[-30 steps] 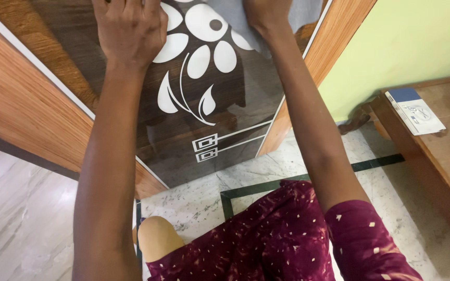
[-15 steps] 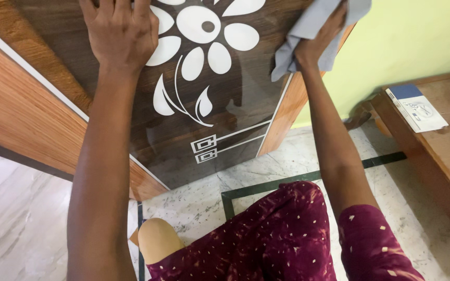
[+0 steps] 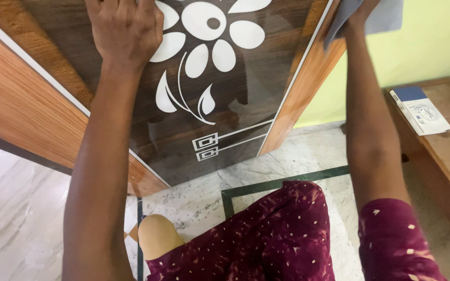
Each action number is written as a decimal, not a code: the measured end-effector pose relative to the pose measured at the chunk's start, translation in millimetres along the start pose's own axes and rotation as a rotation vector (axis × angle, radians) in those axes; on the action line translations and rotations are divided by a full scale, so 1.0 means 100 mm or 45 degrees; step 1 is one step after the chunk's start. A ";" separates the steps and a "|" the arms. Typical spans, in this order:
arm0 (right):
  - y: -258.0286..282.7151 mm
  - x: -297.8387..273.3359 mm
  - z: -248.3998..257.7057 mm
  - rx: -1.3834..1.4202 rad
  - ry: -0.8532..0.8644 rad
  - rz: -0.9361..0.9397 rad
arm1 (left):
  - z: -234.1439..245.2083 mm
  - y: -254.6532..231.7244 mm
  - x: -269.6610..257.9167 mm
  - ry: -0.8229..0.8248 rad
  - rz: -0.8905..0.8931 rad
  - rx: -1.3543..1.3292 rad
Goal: The person cleans a door by wiping its decorated surface and edges with a cloth.
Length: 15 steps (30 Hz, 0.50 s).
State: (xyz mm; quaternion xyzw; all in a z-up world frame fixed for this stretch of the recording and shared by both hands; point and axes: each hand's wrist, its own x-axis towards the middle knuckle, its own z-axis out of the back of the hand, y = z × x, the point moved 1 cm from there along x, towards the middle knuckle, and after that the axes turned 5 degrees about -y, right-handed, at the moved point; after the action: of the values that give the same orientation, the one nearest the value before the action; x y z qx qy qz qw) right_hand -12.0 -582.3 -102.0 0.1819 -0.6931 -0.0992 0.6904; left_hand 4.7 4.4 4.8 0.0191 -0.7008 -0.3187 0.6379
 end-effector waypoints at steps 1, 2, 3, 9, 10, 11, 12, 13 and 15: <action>0.03 -0.07 0.00 -0.009 0.002 0.007 | 0.00 0.00 0.00 0.017 0.006 0.002; 0.09 -0.16 -0.02 -0.016 0.021 0.023 | 0.00 0.00 0.00 0.027 0.009 0.005; 0.16 -0.28 -0.04 -0.020 0.041 0.038 | 0.00 0.00 0.00 0.036 0.011 0.007; 0.75 -0.85 -0.11 0.023 0.220 0.162 | 0.01 -0.03 0.03 -0.054 0.004 0.031; 0.88 -0.87 -0.14 0.037 0.242 0.187 | 0.01 -0.03 0.03 -0.039 0.011 0.006; 1.00 -0.88 -0.16 0.044 0.254 0.212 | 0.00 -0.03 0.02 -0.032 0.016 -0.004; 1.13 -0.87 -0.19 0.053 0.269 0.244 | 0.00 -0.03 0.02 -0.024 0.021 -0.015; 1.27 -0.86 -0.22 0.062 0.284 0.276 | 0.00 -0.03 0.01 -0.033 0.022 -0.039; 1.56 -0.80 -0.27 0.068 0.302 0.350 | 0.00 -0.03 0.01 -0.040 0.025 -0.061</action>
State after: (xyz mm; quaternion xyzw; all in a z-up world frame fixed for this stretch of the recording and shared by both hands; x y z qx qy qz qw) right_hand -4.6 -405.6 -113.9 0.1143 -0.6276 0.0367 0.7692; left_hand 3.7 1.5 4.6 -0.0083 -0.7031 -0.3293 0.6302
